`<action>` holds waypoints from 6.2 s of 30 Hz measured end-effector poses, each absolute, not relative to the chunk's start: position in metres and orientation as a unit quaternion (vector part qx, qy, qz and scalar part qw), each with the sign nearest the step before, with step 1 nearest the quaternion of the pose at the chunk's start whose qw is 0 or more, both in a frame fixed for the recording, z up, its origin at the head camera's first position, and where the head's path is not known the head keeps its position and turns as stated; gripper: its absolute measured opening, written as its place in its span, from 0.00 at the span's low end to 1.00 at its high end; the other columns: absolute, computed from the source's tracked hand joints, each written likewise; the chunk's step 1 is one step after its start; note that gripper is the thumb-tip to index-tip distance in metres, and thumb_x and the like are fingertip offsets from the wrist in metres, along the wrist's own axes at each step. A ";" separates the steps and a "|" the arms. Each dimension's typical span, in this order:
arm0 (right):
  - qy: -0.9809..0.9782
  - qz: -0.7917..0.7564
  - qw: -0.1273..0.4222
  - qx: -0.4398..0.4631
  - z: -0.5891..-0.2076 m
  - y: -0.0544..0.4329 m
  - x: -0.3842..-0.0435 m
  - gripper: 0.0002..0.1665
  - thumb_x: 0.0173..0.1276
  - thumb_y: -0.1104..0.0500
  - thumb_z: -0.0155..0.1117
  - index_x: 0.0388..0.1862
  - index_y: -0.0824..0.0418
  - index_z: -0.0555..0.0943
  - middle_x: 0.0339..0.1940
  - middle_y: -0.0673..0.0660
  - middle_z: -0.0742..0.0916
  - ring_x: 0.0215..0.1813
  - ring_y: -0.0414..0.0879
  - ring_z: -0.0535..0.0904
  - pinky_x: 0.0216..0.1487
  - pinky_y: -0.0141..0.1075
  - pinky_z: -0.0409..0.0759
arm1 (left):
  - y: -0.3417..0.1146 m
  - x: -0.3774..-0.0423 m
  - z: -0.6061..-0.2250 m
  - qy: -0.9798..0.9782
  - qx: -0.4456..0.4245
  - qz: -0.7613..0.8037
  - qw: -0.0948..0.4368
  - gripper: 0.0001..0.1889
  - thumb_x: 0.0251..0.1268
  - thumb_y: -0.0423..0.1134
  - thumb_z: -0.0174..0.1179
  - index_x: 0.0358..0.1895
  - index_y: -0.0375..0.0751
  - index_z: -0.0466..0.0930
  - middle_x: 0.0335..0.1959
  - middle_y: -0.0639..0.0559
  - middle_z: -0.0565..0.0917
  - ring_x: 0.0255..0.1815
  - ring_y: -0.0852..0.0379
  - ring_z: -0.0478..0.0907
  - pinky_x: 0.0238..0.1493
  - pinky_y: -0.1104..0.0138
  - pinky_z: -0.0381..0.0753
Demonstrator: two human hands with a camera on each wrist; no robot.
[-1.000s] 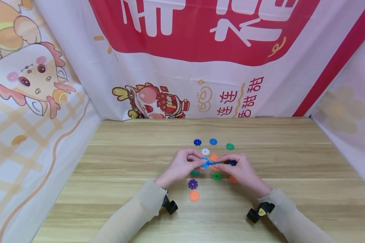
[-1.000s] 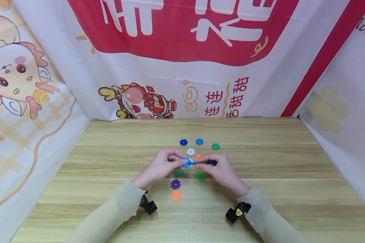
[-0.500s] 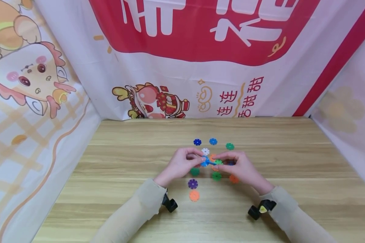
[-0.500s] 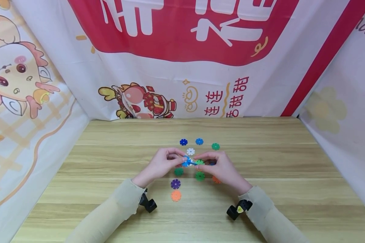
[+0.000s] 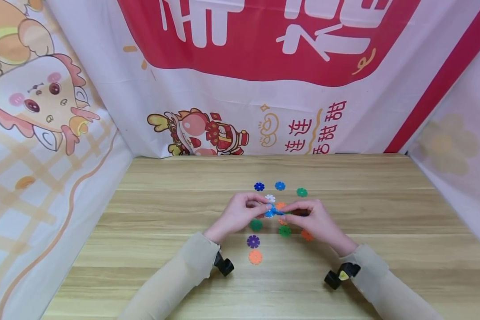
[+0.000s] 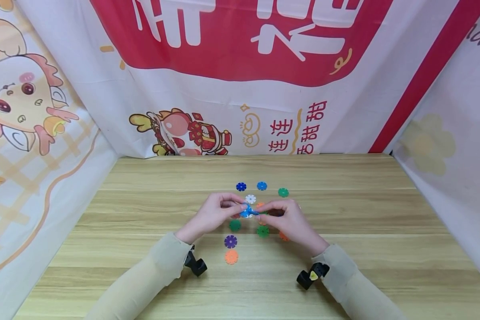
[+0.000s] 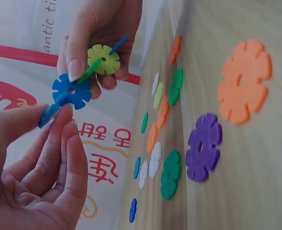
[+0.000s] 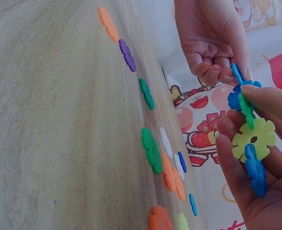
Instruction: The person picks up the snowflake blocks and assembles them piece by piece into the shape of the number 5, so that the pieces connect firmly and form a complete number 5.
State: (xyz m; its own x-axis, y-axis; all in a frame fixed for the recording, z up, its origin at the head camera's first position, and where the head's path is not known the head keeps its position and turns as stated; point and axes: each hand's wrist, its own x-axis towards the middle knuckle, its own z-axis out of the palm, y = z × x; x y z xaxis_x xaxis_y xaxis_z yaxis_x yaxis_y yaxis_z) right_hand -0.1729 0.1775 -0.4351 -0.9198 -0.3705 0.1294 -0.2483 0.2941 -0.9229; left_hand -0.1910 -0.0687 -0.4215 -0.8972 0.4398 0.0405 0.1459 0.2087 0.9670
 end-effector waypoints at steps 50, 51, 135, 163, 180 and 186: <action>0.817 -0.550 0.032 -0.169 -0.438 0.187 -0.172 0.10 0.68 0.58 0.74 0.47 0.58 0.89 0.44 0.53 0.89 0.36 0.51 0.81 0.35 0.34 0.82 | -0.081 -0.190 -0.440 0.866 0.211 0.425 0.159 0.08 0.60 0.30 0.73 0.37 0.42 0.83 0.31 0.56 0.83 0.34 0.59 0.80 0.39 0.67 0.82; 0.817 -0.551 0.031 -0.169 -0.438 0.187 -0.172 0.10 0.69 0.58 0.73 0.47 0.58 0.89 0.45 0.54 0.89 0.37 0.51 0.81 0.36 0.34 0.82 | -0.081 -0.190 -0.439 0.862 0.210 0.435 0.152 0.07 0.60 0.30 0.72 0.37 0.42 0.83 0.32 0.57 0.83 0.34 0.59 0.81 0.40 0.67 0.82; 0.762 -0.638 0.082 -0.071 -0.430 0.162 -0.177 0.15 0.70 0.60 0.72 0.51 0.66 0.87 0.46 0.62 0.89 0.40 0.52 0.87 0.45 0.45 0.87 | -0.073 -0.182 -0.421 0.800 0.285 0.528 -0.025 0.07 0.62 0.25 0.70 0.36 0.42 0.89 0.36 0.56 0.88 0.37 0.62 0.84 0.42 0.63 0.86; 0.750 -0.653 0.087 -0.056 -0.434 0.169 -0.176 0.18 0.69 0.57 0.73 0.52 0.67 0.86 0.43 0.61 0.89 0.40 0.51 0.87 0.46 0.42 0.86 | -0.088 -0.185 -0.429 0.829 0.272 0.479 0.093 0.18 0.57 0.34 0.76 0.51 0.36 0.86 0.45 0.48 0.88 0.41 0.58 0.84 0.45 0.66 0.84; 0.747 -0.656 0.092 -0.058 -0.433 0.173 -0.177 0.18 0.70 0.58 0.72 0.53 0.68 0.85 0.44 0.61 0.89 0.40 0.50 0.87 0.48 0.49 0.85 | -0.099 -0.179 -0.439 0.872 0.289 0.347 0.188 0.13 0.52 0.32 0.79 0.41 0.41 0.89 0.33 0.58 0.85 0.35 0.62 0.79 0.39 0.69 0.80; 0.744 -0.659 0.088 -0.061 -0.433 0.175 -0.177 0.18 0.71 0.58 0.72 0.53 0.69 0.85 0.45 0.62 0.89 0.40 0.50 0.87 0.48 0.47 0.86 | -0.097 -0.178 -0.440 0.870 0.286 0.351 0.196 0.11 0.52 0.34 0.80 0.37 0.43 0.89 0.31 0.58 0.84 0.32 0.63 0.79 0.37 0.69 0.81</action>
State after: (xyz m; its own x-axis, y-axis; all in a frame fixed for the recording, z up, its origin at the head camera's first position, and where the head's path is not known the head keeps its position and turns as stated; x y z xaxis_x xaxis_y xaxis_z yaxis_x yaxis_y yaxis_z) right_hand -0.1769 0.1755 -0.4331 -0.9770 -0.2070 -0.0504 0.0249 0.1239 -0.9920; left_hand -0.1778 -0.0967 -0.4398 -0.7591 0.6357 -0.1403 0.3606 0.5900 0.7224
